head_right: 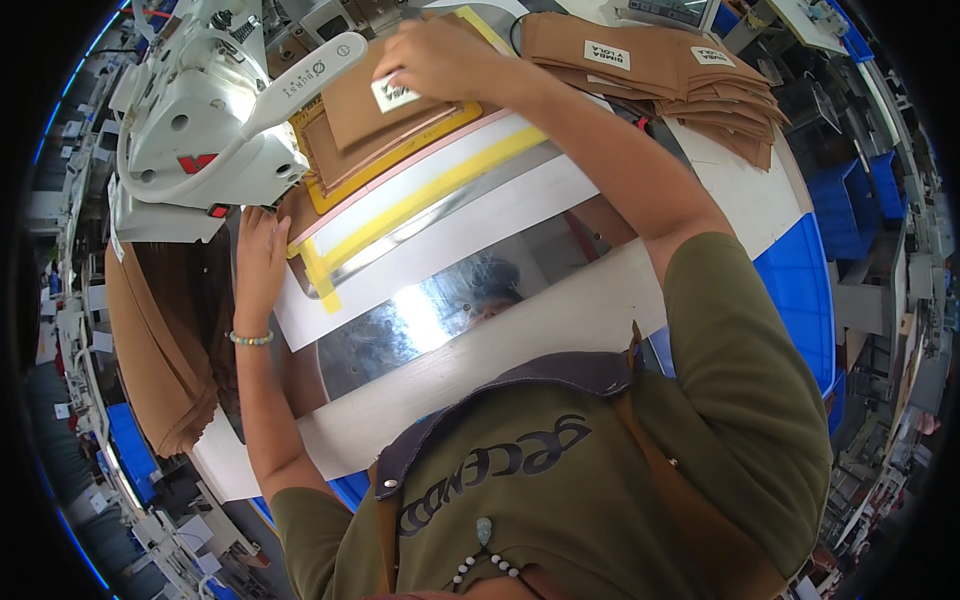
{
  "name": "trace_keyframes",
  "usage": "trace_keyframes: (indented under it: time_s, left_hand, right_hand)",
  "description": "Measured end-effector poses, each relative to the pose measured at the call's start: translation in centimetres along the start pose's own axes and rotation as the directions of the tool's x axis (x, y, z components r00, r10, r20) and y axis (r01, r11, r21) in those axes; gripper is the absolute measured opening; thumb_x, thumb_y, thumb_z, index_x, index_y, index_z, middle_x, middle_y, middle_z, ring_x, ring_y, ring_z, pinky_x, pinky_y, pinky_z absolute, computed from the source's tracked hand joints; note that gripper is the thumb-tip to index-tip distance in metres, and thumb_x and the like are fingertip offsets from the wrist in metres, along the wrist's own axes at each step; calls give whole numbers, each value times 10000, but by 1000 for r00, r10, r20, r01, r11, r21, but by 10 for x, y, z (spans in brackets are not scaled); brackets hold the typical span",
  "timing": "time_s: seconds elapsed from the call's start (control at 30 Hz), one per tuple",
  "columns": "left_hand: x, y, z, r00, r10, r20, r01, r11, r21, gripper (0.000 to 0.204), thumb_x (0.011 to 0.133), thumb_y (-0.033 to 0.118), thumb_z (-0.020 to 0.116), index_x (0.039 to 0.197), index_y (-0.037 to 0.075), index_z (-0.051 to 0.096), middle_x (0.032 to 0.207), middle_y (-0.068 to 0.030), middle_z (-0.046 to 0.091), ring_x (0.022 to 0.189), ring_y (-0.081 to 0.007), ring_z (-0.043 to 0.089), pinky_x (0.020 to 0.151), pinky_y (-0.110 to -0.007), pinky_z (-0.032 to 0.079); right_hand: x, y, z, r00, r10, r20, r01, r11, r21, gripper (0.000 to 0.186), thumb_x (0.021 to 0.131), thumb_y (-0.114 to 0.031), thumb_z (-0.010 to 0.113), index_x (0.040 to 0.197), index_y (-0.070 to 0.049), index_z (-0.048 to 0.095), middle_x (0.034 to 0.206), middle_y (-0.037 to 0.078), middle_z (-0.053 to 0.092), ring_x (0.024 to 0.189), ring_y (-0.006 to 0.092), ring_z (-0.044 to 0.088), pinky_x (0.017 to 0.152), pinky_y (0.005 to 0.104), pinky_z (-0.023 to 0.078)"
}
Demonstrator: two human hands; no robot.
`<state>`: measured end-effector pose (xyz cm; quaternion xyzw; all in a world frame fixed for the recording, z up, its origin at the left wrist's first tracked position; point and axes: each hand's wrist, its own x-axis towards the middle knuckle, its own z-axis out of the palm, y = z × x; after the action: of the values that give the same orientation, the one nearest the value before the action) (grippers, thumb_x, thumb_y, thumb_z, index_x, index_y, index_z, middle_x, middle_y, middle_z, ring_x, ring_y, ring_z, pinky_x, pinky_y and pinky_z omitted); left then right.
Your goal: The recorder is sewing leather labels onto fabric pieces using a specialized sewing machine in a workshop environment.
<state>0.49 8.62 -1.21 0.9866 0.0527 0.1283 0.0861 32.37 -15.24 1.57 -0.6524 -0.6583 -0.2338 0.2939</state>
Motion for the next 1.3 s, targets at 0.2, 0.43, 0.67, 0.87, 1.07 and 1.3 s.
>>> trace_keyframes:
  time_s: [0.2, 0.43, 0.67, 0.87, 1.07, 1.3]
  left_hand:
    - [27, -9, 27, 985, -173, -10, 160, 930, -331, 404, 1121, 299, 569, 1292, -48, 684, 1335, -287, 662, 1324, -448, 549, 1134, -501, 411]
    - [56, 3, 31, 993, 116, -34, -121, 942, -313, 352, 1116, 203, 593, 1422, 51, 679, 1518, -120, 644, 1423, -295, 564, 1221, -405, 393]
    - [51, -20, 41, 999, 45, -21, -49, 872, -487, 349, 1088, 80, 594, 1427, 49, 672, 1486, -90, 676, 1375, -232, 608, 1201, -383, 421]
    - [58, -52, 49, 1000, -8, -18, 1, 932, -362, 379, 1088, 69, 593, 1461, 11, 625, 1485, -92, 668, 1429, -234, 551, 1254, -388, 349]
    - [71, -22, 32, 982, 182, -42, -187, 944, -271, 358, 1067, 66, 607, 1414, 60, 695, 1478, -90, 677, 1471, -288, 527, 1285, -434, 322]
    - [85, -12, 27, 967, 256, -5, -256, 966, -45, 426, 1086, 196, 617, 1502, 108, 638, 1606, -57, 581, 1497, -273, 510, 1277, -407, 343]
  right_hand:
    - [17, -26, 47, 883, 152, 443, -199, 978, 60, 206, 923, -127, 730, 1082, -136, 860, 1085, 74, 792, 1162, 279, 663, 1020, 449, 535]
    - [12, -31, 50, 858, 189, 478, -211, 977, -7, 216, 935, -137, 722, 1105, -137, 856, 1120, 61, 779, 1245, 280, 640, 1028, 443, 533]
    - [-12, -58, 83, 962, -93, 258, -1, 940, 340, 359, 926, -32, 672, 1238, -137, 814, 1340, 100, 694, 1275, 294, 625, 1092, 432, 502]
    - [-14, -59, 88, 960, -126, 249, 31, 935, 354, 418, 913, -6, 644, 1269, -153, 806, 1391, 101, 683, 1316, 300, 611, 1116, 434, 496]
    - [-13, -61, 85, 954, -33, 297, -61, 951, 304, 381, 898, -41, 658, 1223, -155, 821, 1398, 97, 690, 1332, 293, 604, 1122, 450, 494]
    - [-10, -62, 86, 950, -103, 296, -19, 925, 381, 345, 915, -51, 661, 1197, -161, 825, 1373, 89, 699, 1318, 284, 610, 1103, 433, 508]
